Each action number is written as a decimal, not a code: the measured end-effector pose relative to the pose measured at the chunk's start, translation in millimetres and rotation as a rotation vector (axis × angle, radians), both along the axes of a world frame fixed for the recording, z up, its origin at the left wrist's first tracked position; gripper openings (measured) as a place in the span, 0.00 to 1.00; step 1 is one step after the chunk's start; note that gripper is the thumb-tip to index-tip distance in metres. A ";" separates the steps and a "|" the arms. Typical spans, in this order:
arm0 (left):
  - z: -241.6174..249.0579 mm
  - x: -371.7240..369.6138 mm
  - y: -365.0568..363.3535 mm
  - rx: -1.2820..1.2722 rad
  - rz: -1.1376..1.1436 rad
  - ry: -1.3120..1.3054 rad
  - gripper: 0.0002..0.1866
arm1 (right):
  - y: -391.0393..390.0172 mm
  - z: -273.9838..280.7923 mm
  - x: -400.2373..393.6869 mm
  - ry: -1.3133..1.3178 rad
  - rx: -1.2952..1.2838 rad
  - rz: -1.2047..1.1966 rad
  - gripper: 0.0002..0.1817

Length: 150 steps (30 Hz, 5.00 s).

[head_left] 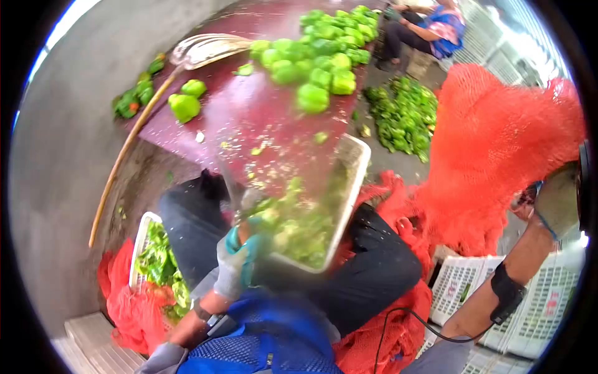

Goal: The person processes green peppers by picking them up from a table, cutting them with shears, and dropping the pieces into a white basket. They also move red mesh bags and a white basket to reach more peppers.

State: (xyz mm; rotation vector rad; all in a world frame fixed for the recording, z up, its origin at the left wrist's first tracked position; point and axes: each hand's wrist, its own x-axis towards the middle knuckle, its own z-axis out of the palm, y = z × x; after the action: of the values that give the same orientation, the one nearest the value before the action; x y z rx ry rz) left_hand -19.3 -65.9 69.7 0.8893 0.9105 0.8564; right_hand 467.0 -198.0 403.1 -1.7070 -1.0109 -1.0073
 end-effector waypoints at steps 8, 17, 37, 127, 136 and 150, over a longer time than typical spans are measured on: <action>8.8 -47.2 19.7 0.074 0.244 -0.076 0.28 | 165.6 11.3 -59.8 -0.481 -0.161 -0.048 0.24; 18.3 -53.7 44.4 0.087 0.321 0.060 0.29 | 264.0 -226.2 -243.6 0.476 -0.419 0.547 0.25; -41.3 -2.6 231.6 1.244 -0.081 1.277 0.53 | 120.0 -379.2 -199.3 1.440 -0.225 0.558 0.12; -26.8 221.3 304.2 1.466 -0.204 1.008 0.34 | 0.6 -334.4 99.4 0.898 -0.353 -0.099 0.11; -45.9 363.3 422.7 1.423 -0.305 1.182 0.37 | 336.9 -399.7 172.1 0.679 -0.960 0.051 0.16; -97.4 380.9 461.0 1.197 -0.303 1.034 0.36 | 497.6 -476.8 202.4 0.476 -0.920 0.143 0.11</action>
State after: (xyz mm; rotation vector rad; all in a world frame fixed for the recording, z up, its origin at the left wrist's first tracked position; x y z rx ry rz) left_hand 361.6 395.2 -27.7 2.5921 1.0271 0.5921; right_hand 669.4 299.6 -73.7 -2.3886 -1.3350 0.0383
